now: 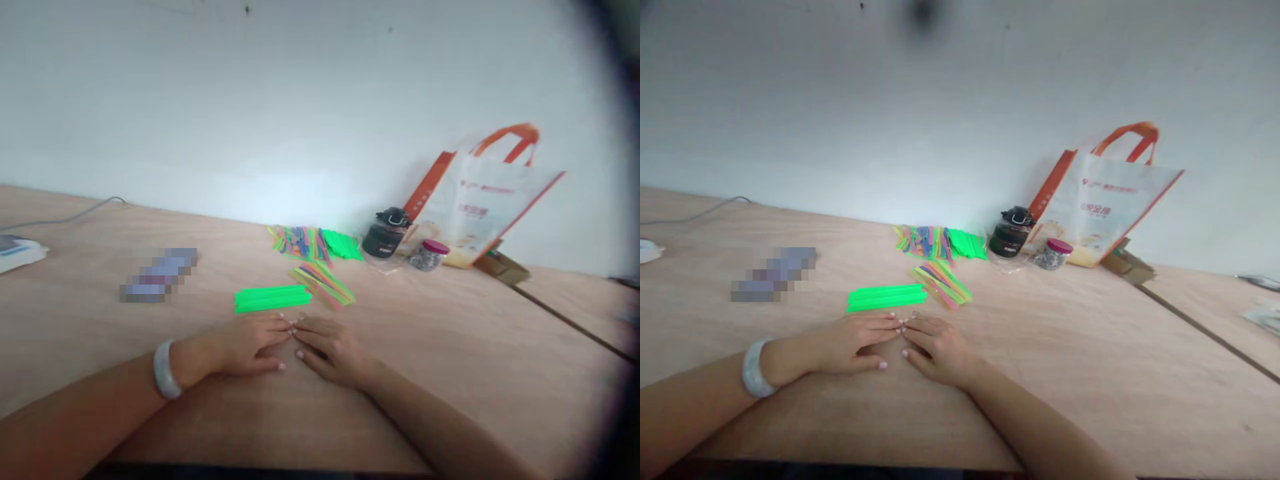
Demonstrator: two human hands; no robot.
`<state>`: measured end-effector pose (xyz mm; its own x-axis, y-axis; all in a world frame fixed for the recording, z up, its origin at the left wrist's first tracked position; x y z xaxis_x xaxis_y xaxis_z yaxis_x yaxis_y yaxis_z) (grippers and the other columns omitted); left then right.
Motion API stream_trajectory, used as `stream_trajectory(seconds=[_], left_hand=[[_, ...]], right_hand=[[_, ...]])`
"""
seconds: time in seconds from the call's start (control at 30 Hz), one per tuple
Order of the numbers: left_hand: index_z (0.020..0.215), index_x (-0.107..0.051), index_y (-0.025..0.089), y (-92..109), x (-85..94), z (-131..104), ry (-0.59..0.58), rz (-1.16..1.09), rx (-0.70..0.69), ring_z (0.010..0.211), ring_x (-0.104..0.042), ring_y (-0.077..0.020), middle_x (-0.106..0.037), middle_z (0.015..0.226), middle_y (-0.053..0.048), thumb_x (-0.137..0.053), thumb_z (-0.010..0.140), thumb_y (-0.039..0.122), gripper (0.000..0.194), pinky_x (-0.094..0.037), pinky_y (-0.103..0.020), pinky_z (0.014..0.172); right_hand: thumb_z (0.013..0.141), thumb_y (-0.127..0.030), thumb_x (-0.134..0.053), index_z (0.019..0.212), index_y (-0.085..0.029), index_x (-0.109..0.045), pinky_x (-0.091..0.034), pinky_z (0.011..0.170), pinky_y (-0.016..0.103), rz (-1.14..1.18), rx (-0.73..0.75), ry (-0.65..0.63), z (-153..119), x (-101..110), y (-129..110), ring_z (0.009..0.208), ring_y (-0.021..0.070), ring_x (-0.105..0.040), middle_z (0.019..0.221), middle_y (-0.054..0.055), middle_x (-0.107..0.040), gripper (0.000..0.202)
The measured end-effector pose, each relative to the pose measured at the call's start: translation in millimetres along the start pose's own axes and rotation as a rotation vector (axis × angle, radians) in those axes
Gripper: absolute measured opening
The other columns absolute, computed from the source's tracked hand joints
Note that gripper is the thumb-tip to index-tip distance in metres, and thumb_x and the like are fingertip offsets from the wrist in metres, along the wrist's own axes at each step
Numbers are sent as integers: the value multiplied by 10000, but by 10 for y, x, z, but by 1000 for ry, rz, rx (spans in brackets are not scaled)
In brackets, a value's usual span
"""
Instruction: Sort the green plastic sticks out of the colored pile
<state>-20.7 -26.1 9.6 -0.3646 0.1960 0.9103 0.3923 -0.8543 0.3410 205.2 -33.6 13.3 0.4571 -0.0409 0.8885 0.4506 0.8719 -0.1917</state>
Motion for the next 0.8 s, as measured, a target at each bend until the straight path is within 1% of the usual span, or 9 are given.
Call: stream_trajectory(seconds=[0.07,0.13,0.23,0.3,0.4,0.47,0.57,0.67,0.8], left_hand=[[1356,-404,212,-5,-6,6,25,-5,-16,1295,-378,-220,-435,1393,-73,-521,855,415,554,-291,-375,1097],[1319,-453,205,-36,-36,12,46,17,-37,1259,-422,-217,-487,1350,-76,-512,862,404,501,-324,-365,1077],[1186,-568,192,-133,-109,42,84,138,-34,1187,-475,-217,-567,1246,-79,-465,895,367,355,-367,-369,1032],[1106,-604,190,-221,-147,86,139,250,16,1135,-491,-223,-588,1181,-81,-443,910,339,294,-394,-385,988],[1064,-602,187,-345,-163,190,217,386,137,1048,-500,-224,-586,1099,-82,-459,904,321,252,-436,-380,893],[1037,-598,181,-403,-152,275,239,440,209,1002,-497,-223,-577,1054,-77,-485,891,337,241,-446,-365,842],[978,-597,172,-448,-138,382,243,467,266,962,-490,-223,-566,1003,-70,-510,876,372,241,-441,-348,807],[930,-596,169,-461,-151,428,230,464,267,952,-488,-218,-562,975,-63,-524,870,372,223,-432,-337,801],[895,-597,170,-464,-179,424,214,449,265,953,-490,-212,-567,959,-57,-540,865,347,189,-424,-327,801]], right_hand=[[858,-257,-500,1145,-202,-594,-479,938,374,-3,2,-2,13,-15,-4,1083,206,-575,1170,98,-623,307],[866,-247,-486,1088,-210,-616,-501,883,361,-18,-8,15,25,-47,14,1018,201,-598,1102,86,-649,260],[885,-243,-456,977,-226,-640,-509,803,362,-95,-84,121,37,-105,128,903,197,-610,950,72,-669,207],[895,-254,-438,953,-235,-640,-490,810,379,-177,-138,197,50,-144,265,894,203,-596,911,71,-658,211],[898,-260,-417,1014,-223,-633,-462,792,359,-327,-218,287,98,-198,510,897,203,-567,932,80,-634,248],[892,-257,-418,1013,-222,-636,-442,765,340,-437,-299,289,147,-235,653,882,201,-545,915,81,-622,252],[881,-267,-436,905,-203,-645,-417,736,336,-567,-409,248,210,-291,780,848,208,-516,889,91,-610,220],[879,-279,-442,865,-199,-638,-401,731,334,-611,-440,187,236,-342,810,853,214,-497,887,93,-602,213],[880,-284,-435,869,-197,-635,-391,745,337,-605,-462,153,244,-371,804,875,218,-486,898,96,-595,218]])
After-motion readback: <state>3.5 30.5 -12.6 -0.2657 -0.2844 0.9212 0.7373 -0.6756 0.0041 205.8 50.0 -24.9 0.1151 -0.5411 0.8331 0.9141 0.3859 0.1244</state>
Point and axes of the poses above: each hand's wrist, its own z-axis towards the middle knuckle, its own x-axis out of the back of the hand, y = z × x, the point moved 1 cm from there along z, towards the middle knuckle
